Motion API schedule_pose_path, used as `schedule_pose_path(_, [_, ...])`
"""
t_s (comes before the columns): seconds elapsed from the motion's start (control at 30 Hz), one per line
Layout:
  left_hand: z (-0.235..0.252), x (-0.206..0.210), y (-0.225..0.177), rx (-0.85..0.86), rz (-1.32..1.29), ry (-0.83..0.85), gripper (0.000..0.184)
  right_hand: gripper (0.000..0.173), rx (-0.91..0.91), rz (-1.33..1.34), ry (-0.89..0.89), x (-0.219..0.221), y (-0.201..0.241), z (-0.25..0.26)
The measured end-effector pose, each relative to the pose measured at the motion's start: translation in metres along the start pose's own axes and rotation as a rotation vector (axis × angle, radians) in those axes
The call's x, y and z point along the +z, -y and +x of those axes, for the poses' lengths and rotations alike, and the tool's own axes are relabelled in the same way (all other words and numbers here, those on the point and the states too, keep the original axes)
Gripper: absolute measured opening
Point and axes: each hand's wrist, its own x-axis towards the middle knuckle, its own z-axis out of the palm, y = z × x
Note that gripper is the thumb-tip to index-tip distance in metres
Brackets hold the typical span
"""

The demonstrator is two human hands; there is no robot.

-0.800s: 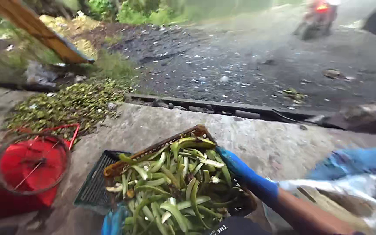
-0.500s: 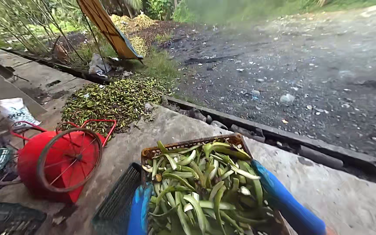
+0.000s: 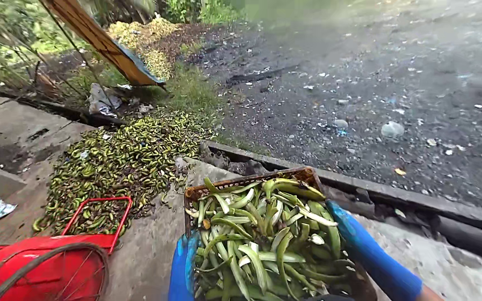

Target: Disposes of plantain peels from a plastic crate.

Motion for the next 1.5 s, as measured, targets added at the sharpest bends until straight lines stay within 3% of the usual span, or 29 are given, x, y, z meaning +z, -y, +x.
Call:
schedule_pose_path(0.1, [0.067, 0.03, -0.064, -0.07, -0.067, -0.102, 0.018, 0.065, -0.082, -0.022, 0.106, 0.019, 0.046, 0.114])
schedule_pose_path(0.23, [0.16, 0.054, -0.084, -0.032, -0.222, -0.212, 0.025, 0.06, -0.111, -0.123, 0.171, 0.048, 0.121, 0.238])
schedule_pose_path(0.4, [0.295, 0.087, -0.114, -0.032, -0.245, -0.284, 0.024, 0.06, -0.229, -0.266, 0.255, 0.116, 0.169, 0.399])
schedule_pose_path(0.53, [0.462, 0.113, -0.139, 0.057, -0.196, -0.219, 0.035, 0.06, -0.203, -0.126, 0.252, 0.181, 0.183, 0.542])
schedule_pose_path(0.6, [0.536, 0.134, -0.205, 0.025, -0.148, -0.199, 0.029, 0.059, -0.174, -0.033, 0.224, 0.205, 0.207, 0.607])
schedule_pose_path(0.7, [0.607, 0.17, -0.331, -0.13, -0.031, -0.143, 0.019, 0.057, -0.171, 0.047, 0.147, 0.222, 0.246, 0.674])
schedule_pose_path(0.8, [0.695, 0.193, -0.38, -0.064, 0.001, -0.095, 0.019, 0.063, -0.092, 0.125, 0.051, 0.238, 0.269, 0.738])
schedule_pose_path(0.9, [0.805, 0.218, -0.393, -0.039, 0.009, -0.033, 0.023, 0.063, -0.052, 0.172, 0.007, 0.259, 0.29, 0.81])
schedule_pose_path(1.0, [0.939, 0.239, -0.35, 0.118, -0.063, 0.09, 0.039, 0.06, -0.124, 0.25, -0.016, 0.287, 0.289, 0.905])
schedule_pose_path(1.07, [1.007, 0.271, -0.339, 0.18, -0.101, 0.078, 0.036, 0.058, -0.075, 0.228, -0.06, 0.309, 0.312, 0.969])
schedule_pose_path(1.13, [1.061, 0.315, -0.365, 0.145, -0.084, 0.008, 0.03, 0.055, -0.005, 0.176, -0.137, 0.338, 0.363, 1.038])
schedule_pose_path(1.2, [1.111, 0.346, -0.388, 0.095, -0.099, -0.058, 0.028, 0.057, -0.043, 0.122, -0.075, 0.352, 0.386, 1.114])
schedule_pose_path(1.3, [1.179, 0.36, -0.413, 0.041, -0.115, -0.124, 0.034, 0.058, -0.123, 0.103, 0.135, 0.366, 0.39, 1.236])
schedule_pose_path(1.5, [1.315, 0.398, -0.504, -0.095, -0.135, -0.303, 0.021, 0.062, -0.263, -0.128, 0.232, 0.453, 0.471, 1.43])
